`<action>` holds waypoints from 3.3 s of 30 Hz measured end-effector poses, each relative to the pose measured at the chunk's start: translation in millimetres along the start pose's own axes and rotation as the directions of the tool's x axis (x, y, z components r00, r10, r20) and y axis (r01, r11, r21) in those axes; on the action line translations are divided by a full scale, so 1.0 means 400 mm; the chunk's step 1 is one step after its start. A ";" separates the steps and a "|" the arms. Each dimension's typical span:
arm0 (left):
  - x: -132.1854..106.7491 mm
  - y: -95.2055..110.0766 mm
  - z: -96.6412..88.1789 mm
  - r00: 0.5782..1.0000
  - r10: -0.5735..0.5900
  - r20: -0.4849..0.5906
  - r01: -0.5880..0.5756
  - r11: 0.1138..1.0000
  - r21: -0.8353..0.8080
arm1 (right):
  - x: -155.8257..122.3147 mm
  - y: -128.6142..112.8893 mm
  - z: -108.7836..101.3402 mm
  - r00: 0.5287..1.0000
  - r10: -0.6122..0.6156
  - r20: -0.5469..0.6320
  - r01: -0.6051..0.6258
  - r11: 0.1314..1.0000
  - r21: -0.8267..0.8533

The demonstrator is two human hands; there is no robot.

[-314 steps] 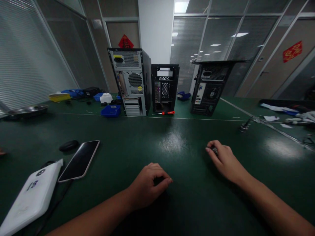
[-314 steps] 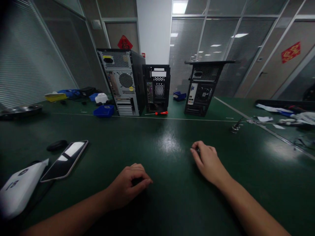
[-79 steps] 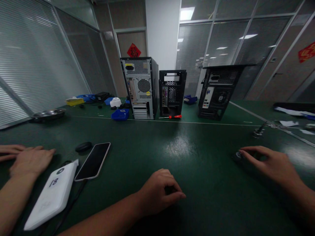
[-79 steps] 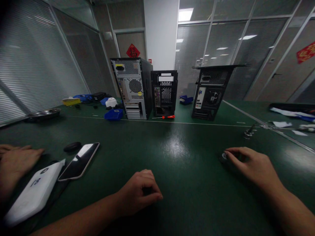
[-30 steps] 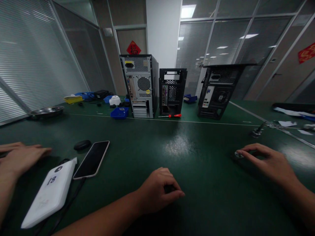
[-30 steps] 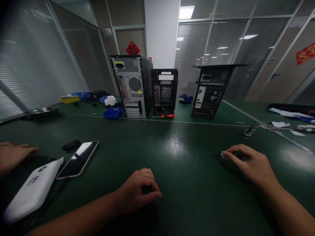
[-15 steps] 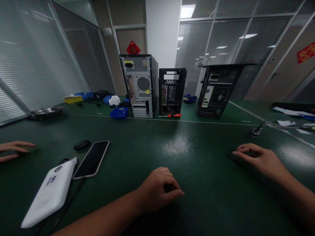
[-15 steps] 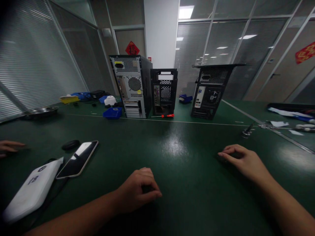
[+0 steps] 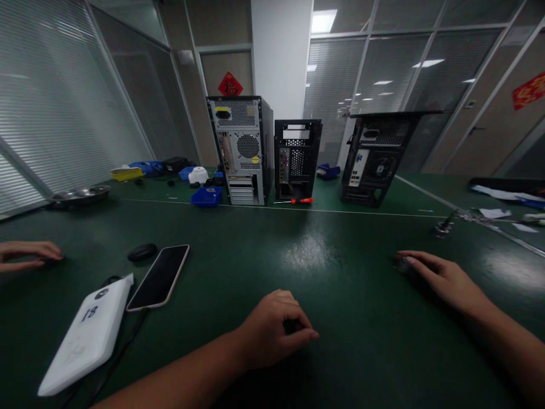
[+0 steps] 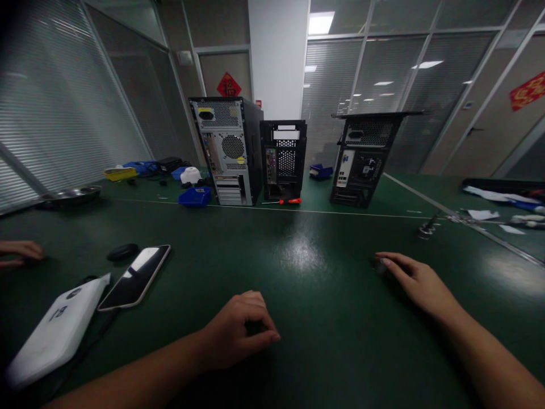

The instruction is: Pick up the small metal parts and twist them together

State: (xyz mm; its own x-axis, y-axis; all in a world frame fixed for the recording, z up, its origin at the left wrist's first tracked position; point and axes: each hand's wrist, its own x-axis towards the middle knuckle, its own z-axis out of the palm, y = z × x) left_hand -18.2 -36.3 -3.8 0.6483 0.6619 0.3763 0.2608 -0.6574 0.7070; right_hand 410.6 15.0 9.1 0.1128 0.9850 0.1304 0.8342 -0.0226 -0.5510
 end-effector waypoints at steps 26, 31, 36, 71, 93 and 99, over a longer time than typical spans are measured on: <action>-0.002 0.006 -0.001 0.999 -0.006 0.045 0.005 1.000 0.029 | -0.225 -0.403 0.182 0.734 -0.678 0.045 0.677 0.724 -0.130; -0.009 0.004 0.003 0.988 0.001 0.153 -0.025 0.987 0.157 | -0.267 -0.440 0.234 0.613 -0.790 0.010 0.785 0.608 -0.115; -0.010 0.003 0.003 0.987 0.006 0.163 -0.033 0.987 0.158 | -0.254 -0.436 0.223 0.543 -0.839 0.048 0.839 0.537 -0.089; -0.003 0.014 0.003 0.995 -0.095 -0.039 0.094 0.995 -0.015 | -0.244 -0.429 0.254 0.592 -0.793 0.143 0.805 0.571 -0.161; -0.003 0.023 -0.005 0.990 -0.137 -0.030 0.135 0.990 -0.045 | -0.249 -0.431 0.217 0.511 -0.846 0.150 0.859 0.503 -0.090; -0.007 0.009 0.003 0.999 -0.033 0.010 0.033 0.999 -0.007 | -0.261 -0.440 0.239 0.463 -0.872 0.159 0.886 0.456 -0.083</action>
State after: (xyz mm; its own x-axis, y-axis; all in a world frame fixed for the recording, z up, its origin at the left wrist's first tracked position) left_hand -18.2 -41.0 -3.0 0.6462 0.6799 0.3467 0.2769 -0.6322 0.7236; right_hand 200.4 -67.5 13.6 -0.7608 0.5033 0.4097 0.5253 0.8483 -0.0668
